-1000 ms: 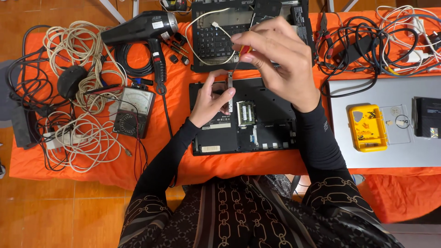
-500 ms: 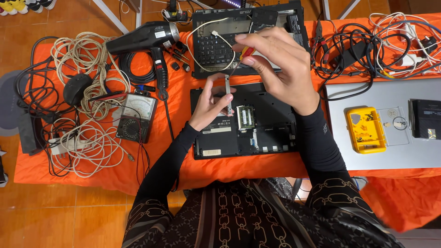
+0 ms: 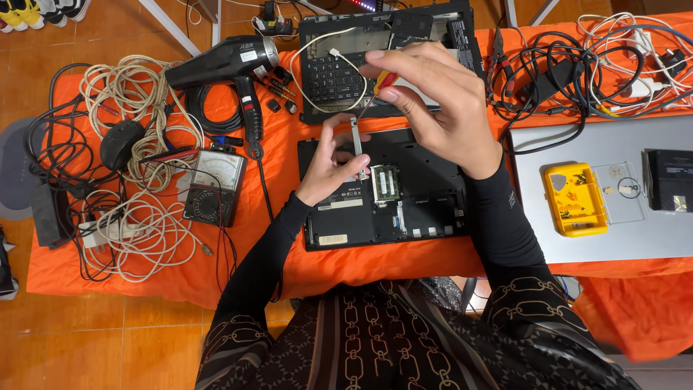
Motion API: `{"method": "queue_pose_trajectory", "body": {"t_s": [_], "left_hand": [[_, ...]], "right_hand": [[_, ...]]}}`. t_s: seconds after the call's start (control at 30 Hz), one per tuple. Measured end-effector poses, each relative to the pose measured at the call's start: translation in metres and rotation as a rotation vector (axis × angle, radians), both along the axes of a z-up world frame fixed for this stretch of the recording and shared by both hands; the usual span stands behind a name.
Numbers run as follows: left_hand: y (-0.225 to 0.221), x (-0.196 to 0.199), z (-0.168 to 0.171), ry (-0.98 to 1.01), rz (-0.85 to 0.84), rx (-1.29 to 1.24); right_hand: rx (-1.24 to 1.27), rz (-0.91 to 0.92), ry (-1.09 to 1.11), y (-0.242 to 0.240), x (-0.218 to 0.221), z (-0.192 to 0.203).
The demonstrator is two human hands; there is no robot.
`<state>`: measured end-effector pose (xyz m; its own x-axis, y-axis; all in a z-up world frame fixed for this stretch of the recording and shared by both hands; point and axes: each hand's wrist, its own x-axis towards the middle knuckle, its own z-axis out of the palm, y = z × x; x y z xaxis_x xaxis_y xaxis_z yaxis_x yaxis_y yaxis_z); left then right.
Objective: Disassembling a laptop and removing the hard drive.
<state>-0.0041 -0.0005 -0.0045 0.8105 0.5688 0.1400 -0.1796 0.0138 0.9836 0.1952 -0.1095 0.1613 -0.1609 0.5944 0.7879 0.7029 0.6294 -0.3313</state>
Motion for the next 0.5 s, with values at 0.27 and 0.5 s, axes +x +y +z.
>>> {"method": "queue_pose_trajectory", "body": {"t_s": [0.27,0.5], "left_hand": [[0.003,0.002,-0.004,-0.028,0.01,-0.044],[0.005,0.005,-0.001,-0.057,0.041,-0.135]], "right_hand": [[0.052,-0.015,0.098,-0.007,0.007,-0.001],[0.13,-0.014,0.36,-0.017,0.02,-0.014]]}}
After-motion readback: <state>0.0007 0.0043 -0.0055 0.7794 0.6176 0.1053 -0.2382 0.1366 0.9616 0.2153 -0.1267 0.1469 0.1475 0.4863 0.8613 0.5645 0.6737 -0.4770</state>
